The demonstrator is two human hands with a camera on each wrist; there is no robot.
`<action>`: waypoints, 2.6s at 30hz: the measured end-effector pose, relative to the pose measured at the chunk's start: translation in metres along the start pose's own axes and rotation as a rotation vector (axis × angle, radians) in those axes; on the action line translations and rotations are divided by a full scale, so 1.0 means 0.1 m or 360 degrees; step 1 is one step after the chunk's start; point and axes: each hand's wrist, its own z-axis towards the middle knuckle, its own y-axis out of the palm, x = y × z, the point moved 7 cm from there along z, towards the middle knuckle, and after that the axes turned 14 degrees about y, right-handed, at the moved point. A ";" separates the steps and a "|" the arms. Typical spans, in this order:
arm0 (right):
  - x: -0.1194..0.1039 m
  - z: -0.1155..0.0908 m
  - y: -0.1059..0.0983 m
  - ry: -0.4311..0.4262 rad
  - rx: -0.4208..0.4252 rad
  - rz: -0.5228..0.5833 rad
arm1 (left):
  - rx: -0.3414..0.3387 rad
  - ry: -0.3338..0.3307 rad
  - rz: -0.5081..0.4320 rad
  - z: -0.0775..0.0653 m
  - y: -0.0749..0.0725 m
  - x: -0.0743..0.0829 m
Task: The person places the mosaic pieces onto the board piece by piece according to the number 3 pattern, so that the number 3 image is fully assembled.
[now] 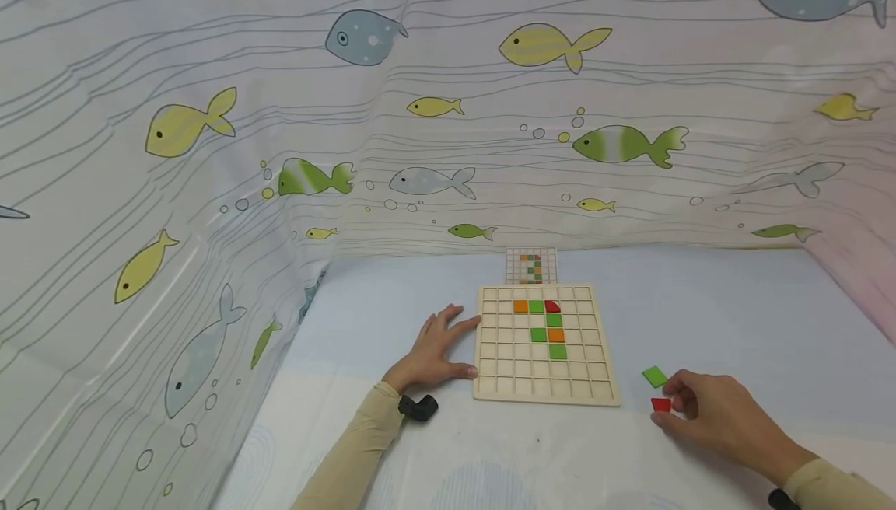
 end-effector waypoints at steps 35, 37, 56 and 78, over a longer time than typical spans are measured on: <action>-0.67 0.23 0.05 0.0005 0.0023 0.0218 | -0.0015 -0.0015 -0.0018 -0.02 0.01 -0.02; -0.71 0.26 0.09 0.0022 -0.0001 0.0249 | -0.0022 -0.0018 -0.0018 -0.02 0.01 -0.02; -1.09 0.38 0.34 0.0074 -0.0164 0.0389 | -0.0094 -0.0021 -0.0013 -0.03 0.01 0.00; -1.21 0.45 0.42 -0.0059 -0.0101 0.0404 | -0.0105 -0.0034 -0.0024 -0.02 0.02 -0.03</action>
